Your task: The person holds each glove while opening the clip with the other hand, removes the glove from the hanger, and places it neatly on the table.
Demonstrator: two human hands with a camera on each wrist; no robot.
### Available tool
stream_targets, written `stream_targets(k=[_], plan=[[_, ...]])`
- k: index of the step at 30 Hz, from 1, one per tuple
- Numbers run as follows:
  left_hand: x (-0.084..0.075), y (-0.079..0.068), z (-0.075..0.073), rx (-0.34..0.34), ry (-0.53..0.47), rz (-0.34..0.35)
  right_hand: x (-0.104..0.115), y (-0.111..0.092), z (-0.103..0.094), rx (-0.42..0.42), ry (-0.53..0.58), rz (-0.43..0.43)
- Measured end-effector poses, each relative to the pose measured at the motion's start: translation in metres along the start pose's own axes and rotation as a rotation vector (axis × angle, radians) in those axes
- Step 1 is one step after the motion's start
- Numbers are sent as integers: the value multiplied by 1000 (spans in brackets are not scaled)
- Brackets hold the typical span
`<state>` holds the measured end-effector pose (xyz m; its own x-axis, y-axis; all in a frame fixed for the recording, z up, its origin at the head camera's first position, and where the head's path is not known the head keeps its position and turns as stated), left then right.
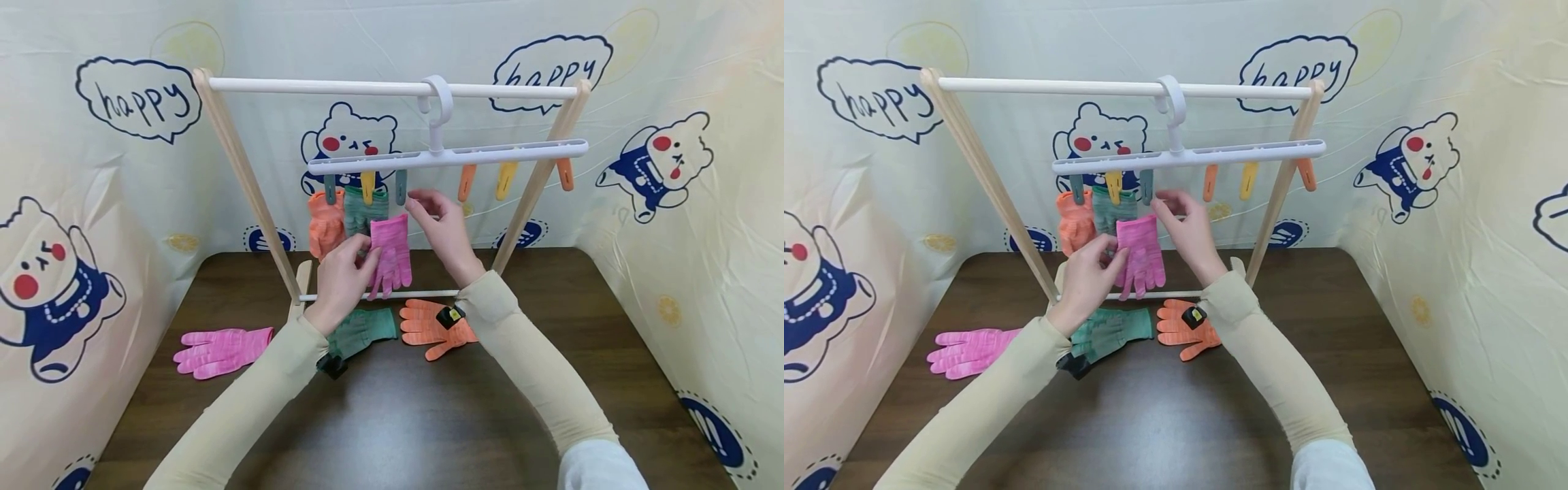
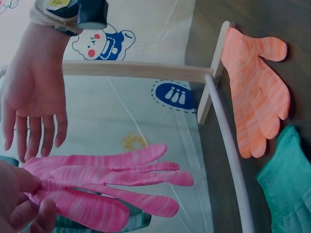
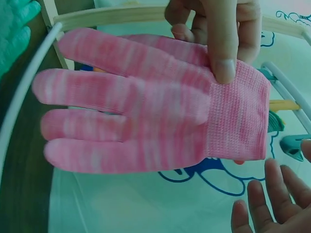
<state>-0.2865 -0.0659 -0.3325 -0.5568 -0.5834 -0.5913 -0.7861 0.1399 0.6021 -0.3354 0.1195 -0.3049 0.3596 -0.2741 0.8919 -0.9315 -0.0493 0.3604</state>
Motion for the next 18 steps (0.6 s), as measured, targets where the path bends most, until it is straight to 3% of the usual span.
stream_targets(k=[9, 18], plan=[[5, -9, -5, 17, 38, -14, -15, -21, -2, 22, 12, 15], [6, -18, -14, 30, 52, 3, -25, -39, -8, 59, -97, 19]])
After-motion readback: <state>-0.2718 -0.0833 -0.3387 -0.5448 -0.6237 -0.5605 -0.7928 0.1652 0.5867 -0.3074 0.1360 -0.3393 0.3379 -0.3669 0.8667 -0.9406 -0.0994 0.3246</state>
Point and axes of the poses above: each hand's wrist, its own y-axis towards the middle knuckle, its own z-axis out of the palm, x = y × z, the point moved 9 cm from there along y, towards the middle knuckle, and after that the axes turned 2 degrees about -y, right-handed, at the moved point
